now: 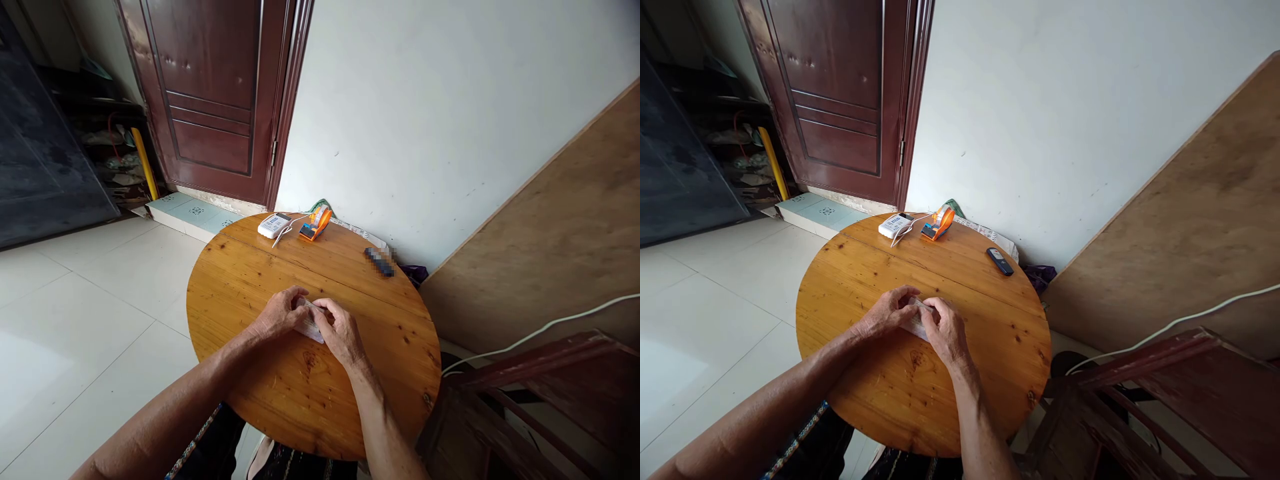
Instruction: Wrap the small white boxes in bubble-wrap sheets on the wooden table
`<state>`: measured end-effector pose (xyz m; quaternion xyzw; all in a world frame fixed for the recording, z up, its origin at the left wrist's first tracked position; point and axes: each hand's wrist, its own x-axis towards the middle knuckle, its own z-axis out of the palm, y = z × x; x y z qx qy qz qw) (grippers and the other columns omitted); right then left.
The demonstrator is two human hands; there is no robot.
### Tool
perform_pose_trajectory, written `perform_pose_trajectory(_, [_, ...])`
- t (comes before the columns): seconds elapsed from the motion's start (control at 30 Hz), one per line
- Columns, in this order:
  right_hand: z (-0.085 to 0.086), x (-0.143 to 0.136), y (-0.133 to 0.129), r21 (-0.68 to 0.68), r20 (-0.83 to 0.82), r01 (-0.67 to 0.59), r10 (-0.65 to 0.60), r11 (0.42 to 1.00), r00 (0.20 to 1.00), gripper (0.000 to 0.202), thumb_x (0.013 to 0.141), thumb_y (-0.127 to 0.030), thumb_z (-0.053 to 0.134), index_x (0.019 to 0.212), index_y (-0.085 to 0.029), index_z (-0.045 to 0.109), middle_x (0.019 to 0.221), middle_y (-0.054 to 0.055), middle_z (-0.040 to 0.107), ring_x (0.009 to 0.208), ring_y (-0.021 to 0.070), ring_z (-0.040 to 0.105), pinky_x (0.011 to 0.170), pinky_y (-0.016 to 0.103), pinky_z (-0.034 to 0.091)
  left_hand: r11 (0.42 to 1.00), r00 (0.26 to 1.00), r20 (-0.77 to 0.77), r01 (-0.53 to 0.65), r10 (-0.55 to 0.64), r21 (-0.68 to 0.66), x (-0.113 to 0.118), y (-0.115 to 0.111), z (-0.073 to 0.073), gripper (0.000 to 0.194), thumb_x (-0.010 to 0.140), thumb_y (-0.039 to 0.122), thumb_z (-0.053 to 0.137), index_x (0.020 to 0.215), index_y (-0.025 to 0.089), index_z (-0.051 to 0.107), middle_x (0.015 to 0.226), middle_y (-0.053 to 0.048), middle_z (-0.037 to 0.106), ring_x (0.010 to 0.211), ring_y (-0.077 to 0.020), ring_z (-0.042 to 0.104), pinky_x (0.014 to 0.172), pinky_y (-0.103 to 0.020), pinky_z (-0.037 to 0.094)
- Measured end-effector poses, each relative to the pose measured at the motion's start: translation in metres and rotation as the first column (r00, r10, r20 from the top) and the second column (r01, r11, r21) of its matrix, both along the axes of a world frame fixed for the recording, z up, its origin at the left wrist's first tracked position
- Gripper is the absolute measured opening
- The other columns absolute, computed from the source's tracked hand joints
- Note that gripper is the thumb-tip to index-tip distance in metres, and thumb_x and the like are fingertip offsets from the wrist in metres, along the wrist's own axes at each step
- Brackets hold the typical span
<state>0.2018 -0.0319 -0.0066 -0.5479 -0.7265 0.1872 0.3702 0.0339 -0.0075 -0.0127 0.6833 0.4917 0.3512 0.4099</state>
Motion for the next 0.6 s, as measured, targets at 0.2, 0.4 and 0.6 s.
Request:
perform_pose_trajectory(0.2, [0.0014, -0.0004, -0.0009, -0.006, -0.001, -0.006, 0.006, 1.0, 1.0, 0.019, 0.089, -0.035, 0.053, 0.089, -0.023, 0.068, 0.087, 0.004, 0.073, 0.081, 0.0194, 0.066, 0.064, 0.025, 0.047, 1.0, 1.0, -0.009, -0.001, 0.001, -0.002, 0.0, -0.0006, 0.0005, 0.045, 0.078, 0.024, 0.053, 0.118, 0.01, 0.064, 0.087, -0.005, 0.068, 0.076, -0.0166, 0.058, 0.067, -0.025, 0.044])
perform_pose_trajectory(0.4, [0.0007, -0.0003, -0.001, -0.002, 0.006, 0.0, 0.0, 1.0, 1.0, 0.019, 0.089, -0.035, 0.053, 0.089, -0.023, 0.067, 0.088, 0.004, 0.074, 0.08, 0.0193, 0.066, 0.065, 0.025, 0.048, 1.0, 1.0, 0.001, -0.006, 0.006, 0.001, 0.0001, 0.0002, -0.0015, 0.046, 0.077, 0.024, 0.053, 0.119, 0.01, 0.064, 0.087, -0.005, 0.067, 0.074, -0.0165, 0.057, 0.066, -0.025, 0.043])
perform_pose_trajectory(0.6, [-0.0006, -0.0001, -0.0003, -0.013, 0.009, 0.0, 0.0, 1.0, 1.0, 0.019, 0.089, -0.034, 0.053, 0.09, -0.022, 0.067, 0.088, 0.004, 0.073, 0.08, 0.0192, 0.066, 0.065, 0.025, 0.047, 1.0, 1.0, 0.004, 0.004, -0.004, 0.007, -0.0006, 0.0003, -0.0018, 0.045, 0.077, 0.025, 0.053, 0.118, 0.01, 0.064, 0.085, -0.004, 0.067, 0.072, -0.0157, 0.056, 0.065, -0.025, 0.043])
